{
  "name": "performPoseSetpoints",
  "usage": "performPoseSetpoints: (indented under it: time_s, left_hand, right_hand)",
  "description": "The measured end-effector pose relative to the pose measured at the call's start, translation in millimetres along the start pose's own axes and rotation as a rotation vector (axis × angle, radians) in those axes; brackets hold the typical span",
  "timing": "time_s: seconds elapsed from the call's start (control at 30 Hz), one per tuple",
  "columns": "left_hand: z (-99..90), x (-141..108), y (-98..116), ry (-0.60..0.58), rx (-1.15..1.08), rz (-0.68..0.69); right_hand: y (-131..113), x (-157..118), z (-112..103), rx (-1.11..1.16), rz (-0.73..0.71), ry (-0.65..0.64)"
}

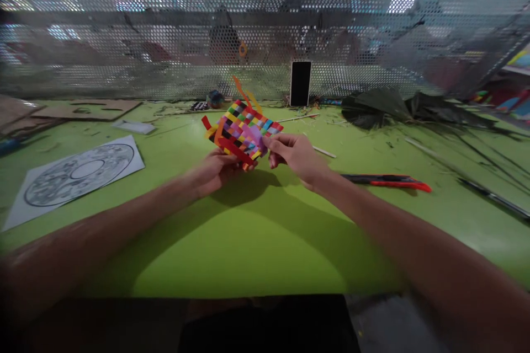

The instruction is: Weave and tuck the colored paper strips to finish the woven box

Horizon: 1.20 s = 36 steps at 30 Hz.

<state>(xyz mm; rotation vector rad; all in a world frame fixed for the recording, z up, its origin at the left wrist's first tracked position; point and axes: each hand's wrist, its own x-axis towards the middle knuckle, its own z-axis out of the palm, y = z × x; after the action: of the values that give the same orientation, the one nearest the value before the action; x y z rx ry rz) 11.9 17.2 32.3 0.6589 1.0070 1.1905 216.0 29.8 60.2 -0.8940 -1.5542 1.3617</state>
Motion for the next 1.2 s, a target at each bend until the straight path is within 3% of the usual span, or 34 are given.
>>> performPoseSetpoints:
  time_s: [0.17, 0.27, 0.53, 0.67, 0.9, 1.03, 1.2]
  left_hand:
    - [4.3, -9, 6, -0.095, -0.031, 0.003]
    - [6.8, -12, 9, -0.083, -0.045, -0.023]
    - [5.1, -9, 4, -0.063, -0.041, 0.039]
    - [1.0, -5, 0, -0.09, -0.047, 0.064]
    - [1.5, -5, 1, -0.069, -0.067, 0.062]
    - [3.9, -6, -3, -0.088, -0.063, 0.135]
    - [3.5, -6, -9, -0.105, -0.039, 0.191]
  right_hand:
    - [-5, -2, 0, -0.012, -0.049, -0.078]
    - [-4, -1, -2, -0.04, -0.092, -0.08]
    - [-5, -6, 0, -0.432, -0.153, 0.079]
    - [-6, -7, 4, -0.433, -0.173, 0.137]
    - [0, -7, 3, -0.432, -0.25, 0.115]
    - [1, -9, 4, -0.487, -0.253, 0.104]
    - [-1, -11, 6, -0.589, -0.286, 0.182]
